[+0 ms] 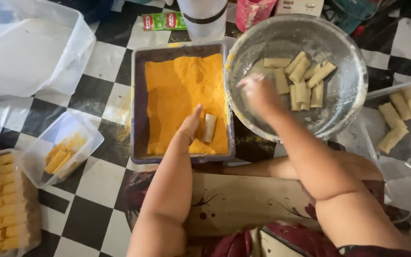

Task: Coating food rolls in a liquid and then a yellow powder before organizing them into a storage container.

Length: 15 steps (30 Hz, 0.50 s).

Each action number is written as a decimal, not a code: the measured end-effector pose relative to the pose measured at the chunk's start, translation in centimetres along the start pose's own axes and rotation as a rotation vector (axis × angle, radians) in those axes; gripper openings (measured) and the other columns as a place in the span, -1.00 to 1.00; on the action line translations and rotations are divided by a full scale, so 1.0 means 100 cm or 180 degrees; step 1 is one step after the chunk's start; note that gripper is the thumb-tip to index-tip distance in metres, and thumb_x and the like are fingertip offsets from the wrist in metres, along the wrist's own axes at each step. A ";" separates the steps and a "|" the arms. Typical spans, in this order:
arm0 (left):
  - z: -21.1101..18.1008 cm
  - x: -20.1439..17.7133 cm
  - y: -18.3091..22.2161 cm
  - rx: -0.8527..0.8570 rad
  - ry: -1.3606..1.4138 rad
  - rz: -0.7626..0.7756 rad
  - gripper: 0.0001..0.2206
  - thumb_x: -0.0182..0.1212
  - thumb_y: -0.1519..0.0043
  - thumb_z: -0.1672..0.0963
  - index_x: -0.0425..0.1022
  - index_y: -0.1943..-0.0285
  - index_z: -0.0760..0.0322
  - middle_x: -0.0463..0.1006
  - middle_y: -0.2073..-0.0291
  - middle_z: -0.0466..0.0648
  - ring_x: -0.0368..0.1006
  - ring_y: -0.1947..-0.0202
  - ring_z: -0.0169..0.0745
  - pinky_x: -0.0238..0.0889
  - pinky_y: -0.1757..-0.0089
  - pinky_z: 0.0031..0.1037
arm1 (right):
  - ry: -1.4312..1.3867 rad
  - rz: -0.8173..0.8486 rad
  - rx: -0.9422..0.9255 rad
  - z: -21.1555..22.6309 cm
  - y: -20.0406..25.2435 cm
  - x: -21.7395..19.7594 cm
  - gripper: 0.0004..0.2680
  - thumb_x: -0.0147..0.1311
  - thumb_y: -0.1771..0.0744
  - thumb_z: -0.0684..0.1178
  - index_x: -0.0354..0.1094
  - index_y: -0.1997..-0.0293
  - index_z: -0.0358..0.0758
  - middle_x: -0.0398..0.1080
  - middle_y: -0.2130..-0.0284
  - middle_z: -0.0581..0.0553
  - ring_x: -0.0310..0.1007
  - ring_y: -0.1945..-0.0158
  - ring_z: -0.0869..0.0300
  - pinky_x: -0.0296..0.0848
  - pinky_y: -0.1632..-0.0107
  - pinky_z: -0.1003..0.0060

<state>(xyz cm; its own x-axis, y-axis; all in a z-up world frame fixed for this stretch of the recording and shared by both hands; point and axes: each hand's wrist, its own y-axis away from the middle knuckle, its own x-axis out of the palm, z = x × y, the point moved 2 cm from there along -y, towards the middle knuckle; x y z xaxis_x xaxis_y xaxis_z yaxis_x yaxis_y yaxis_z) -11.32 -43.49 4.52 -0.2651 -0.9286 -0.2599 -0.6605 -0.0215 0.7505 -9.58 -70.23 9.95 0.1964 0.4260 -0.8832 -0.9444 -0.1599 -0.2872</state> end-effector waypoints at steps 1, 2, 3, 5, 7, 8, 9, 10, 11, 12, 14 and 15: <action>0.002 0.004 0.006 0.0002 -0.0012 0.0017 -0.05 -0.08 -0.17 -0.35 0.27 -0.44 0.46 0.20 -0.46 0.24 0.04 -0.50 0.16 -0.10 -0.41 -0.16 | 0.0009 -0.0002 0.0018 -0.038 0.002 0.015 -0.76 0.02 -0.36 -0.18 0.52 0.11 0.26 0.49 0.24 0.20 0.53 0.02 0.19 0.43 -0.10 0.21; -0.001 0.009 0.011 0.0495 -0.0760 0.0230 -0.21 0.02 -0.16 -0.21 0.31 -0.34 0.50 0.31 -0.35 0.30 0.15 -0.41 0.29 0.01 -0.35 -0.07 | 0.0126 -0.0002 0.0460 -0.080 0.000 0.029 -0.82 0.10 -0.36 -0.09 0.51 0.02 0.23 0.50 0.22 0.17 0.54 0.03 0.16 0.46 -0.07 0.21; -0.004 0.015 0.017 0.0988 -0.1510 0.0439 -0.37 0.12 -0.14 -0.07 0.35 -0.24 0.54 0.41 -0.24 0.36 0.26 -0.32 0.42 0.12 -0.29 0.02 | 0.0242 -0.0005 0.0903 -0.121 -0.003 0.042 -0.83 0.18 -0.37 0.00 0.51 -0.06 0.21 0.51 0.21 0.14 0.56 0.04 0.13 0.50 -0.04 0.20; 0.032 0.040 -0.066 0.1854 -0.4127 0.0347 -0.53 0.05 -0.13 -0.04 0.48 -0.14 0.26 0.51 -0.12 0.08 0.38 -0.20 0.17 0.12 -0.19 0.02 | 0.0378 0.0500 0.1417 -0.125 0.008 0.022 -0.79 0.11 -0.38 0.00 0.43 -0.16 0.04 0.51 0.15 -0.08 0.54 -0.01 -0.01 0.52 -0.03 0.06; 0.043 0.050 -0.096 0.2612 -0.6762 0.0181 -0.62 -0.02 -0.12 -0.02 0.61 -0.04 -0.03 0.61 -0.01 -0.21 0.49 -0.07 -0.09 0.12 -0.09 0.02 | 0.0503 0.1029 0.1919 -0.148 0.016 0.033 -0.72 0.05 -0.39 0.01 0.36 -0.26 -0.14 0.50 0.09 -0.30 0.53 -0.05 -0.16 0.54 -0.02 -0.09; 0.030 0.039 -0.086 0.1831 -0.4400 -0.0203 -0.57 0.21 -0.08 -0.07 0.42 -0.07 0.11 0.48 -0.07 -0.03 0.48 -0.08 0.16 0.29 -0.07 0.03 | 0.0533 0.1247 0.2010 -0.168 0.019 0.055 -0.72 0.04 -0.40 0.00 0.35 -0.24 -0.26 0.50 0.07 -0.38 0.52 -0.08 -0.21 0.53 -0.05 -0.12; 0.024 0.027 -0.076 0.1019 -0.2039 -0.0509 -0.35 0.45 -0.04 -0.12 0.23 -0.11 0.25 0.35 -0.14 0.15 0.47 -0.08 0.41 0.46 -0.05 0.04 | 0.0565 0.1465 0.2100 -0.187 0.021 0.077 -0.71 0.04 -0.41 -0.01 0.35 -0.21 -0.38 0.49 0.05 -0.47 0.51 -0.10 -0.25 0.51 -0.08 -0.15; 0.018 0.023 -0.074 0.0992 -0.2035 -0.0522 -0.35 0.45 -0.04 -0.12 0.23 -0.11 0.25 0.35 -0.14 0.15 0.47 -0.08 0.41 0.46 -0.05 0.04 | 0.0554 0.1486 0.2081 -0.177 0.016 0.070 -0.71 0.04 -0.41 -0.01 0.35 -0.21 -0.38 0.49 0.05 -0.47 0.51 -0.10 -0.25 0.51 -0.08 -0.15; 0.013 0.017 -0.073 0.0970 -0.1619 -0.0687 -0.43 0.35 -0.11 -0.15 0.37 -0.11 0.20 0.48 -0.06 0.14 0.50 -0.08 0.30 0.45 -0.04 -0.01 | 0.0528 0.1461 0.2014 -0.166 0.012 0.063 -0.68 0.07 -0.40 -0.05 0.28 -0.23 -0.48 0.47 0.03 -0.54 0.49 -0.11 -0.31 0.50 -0.10 -0.18; 0.009 0.011 -0.071 0.0944 -0.1211 -0.0844 -0.48 0.26 -0.17 -0.18 0.51 -0.11 0.16 0.61 0.02 0.13 0.54 -0.08 0.20 0.44 -0.03 -0.06 | 0.0498 0.1441 0.1958 -0.154 0.009 0.056 -0.65 0.11 -0.40 -0.09 0.21 -0.26 -0.58 0.45 0.02 -0.61 0.48 -0.11 -0.36 0.48 -0.11 -0.20; 0.018 -0.002 -0.070 0.0757 -0.1167 -0.0770 -0.46 0.21 -0.17 -0.19 0.49 -0.13 0.17 0.60 -0.01 0.17 0.52 -0.11 0.19 0.42 -0.07 -0.04 | 0.0654 0.1459 0.1812 -0.130 0.008 0.048 -0.61 0.15 -0.38 -0.08 0.17 -0.27 -0.56 0.45 0.05 -0.58 0.50 -0.08 -0.34 0.51 -0.06 -0.18; 0.023 -0.008 -0.070 0.0598 -0.1118 -0.0688 -0.44 0.17 -0.16 -0.20 0.47 -0.14 0.17 0.59 -0.05 0.20 0.50 -0.14 0.19 0.40 -0.10 -0.02 | 0.0824 0.1451 0.1671 -0.117 0.007 0.042 -0.57 0.18 -0.36 -0.07 0.12 -0.29 -0.54 0.46 0.09 -0.55 0.52 -0.05 -0.32 0.55 -0.01 -0.16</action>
<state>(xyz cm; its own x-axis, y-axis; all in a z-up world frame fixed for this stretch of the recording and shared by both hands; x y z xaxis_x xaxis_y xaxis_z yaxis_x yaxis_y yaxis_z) -8.12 -41.76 -1.90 -0.3078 -0.7274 -0.6133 -0.8344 -0.1034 0.5414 -6.29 -79.01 1.75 -0.2508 0.1851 -0.9502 -0.9361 0.2038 0.2868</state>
